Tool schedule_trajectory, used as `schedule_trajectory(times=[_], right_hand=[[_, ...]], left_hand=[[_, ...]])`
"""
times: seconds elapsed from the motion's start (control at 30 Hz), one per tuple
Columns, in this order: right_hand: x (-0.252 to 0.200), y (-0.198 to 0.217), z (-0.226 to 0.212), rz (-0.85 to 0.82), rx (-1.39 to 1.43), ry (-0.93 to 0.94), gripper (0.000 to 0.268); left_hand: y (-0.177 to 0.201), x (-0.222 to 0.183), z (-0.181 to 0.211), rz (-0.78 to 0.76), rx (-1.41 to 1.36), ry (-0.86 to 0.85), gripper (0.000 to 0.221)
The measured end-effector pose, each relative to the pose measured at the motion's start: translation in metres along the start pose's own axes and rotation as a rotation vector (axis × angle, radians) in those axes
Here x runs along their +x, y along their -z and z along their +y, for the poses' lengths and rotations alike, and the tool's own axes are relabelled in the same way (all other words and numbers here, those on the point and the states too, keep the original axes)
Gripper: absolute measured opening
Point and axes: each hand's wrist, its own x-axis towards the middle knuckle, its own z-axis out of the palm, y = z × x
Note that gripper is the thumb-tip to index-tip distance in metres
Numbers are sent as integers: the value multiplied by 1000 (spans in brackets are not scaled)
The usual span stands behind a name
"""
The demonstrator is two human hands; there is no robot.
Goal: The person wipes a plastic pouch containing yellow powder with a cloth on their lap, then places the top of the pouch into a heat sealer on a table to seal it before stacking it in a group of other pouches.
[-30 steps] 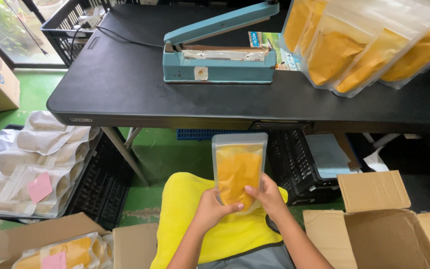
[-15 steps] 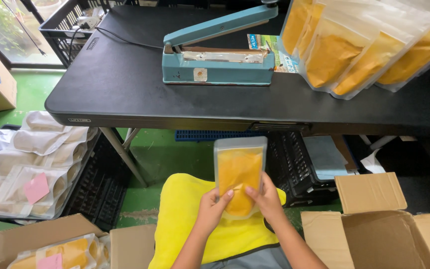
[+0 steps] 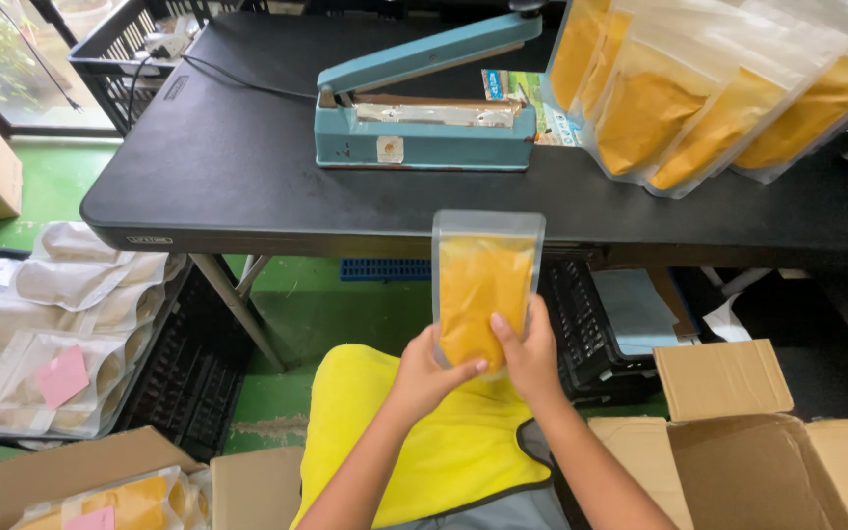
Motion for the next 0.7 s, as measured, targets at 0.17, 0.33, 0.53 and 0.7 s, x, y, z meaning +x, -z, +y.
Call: schedule_trajectory(times=[0.17, 0.33, 0.53, 0.7], right_hand=[[42, 9, -62, -39, -54, 251, 75], [105, 10, -102, 14, -174, 523, 79], [156, 6, -172, 46, -470, 703, 80], [196, 2, -202, 106, -798, 905, 79]], left_hand=[[12, 39, 35, 21, -26, 23, 70], [22, 81, 56, 23, -79, 3, 68], [30, 137, 53, -3, -372, 106, 67], [37, 138, 95, -21, -395, 138, 73]])
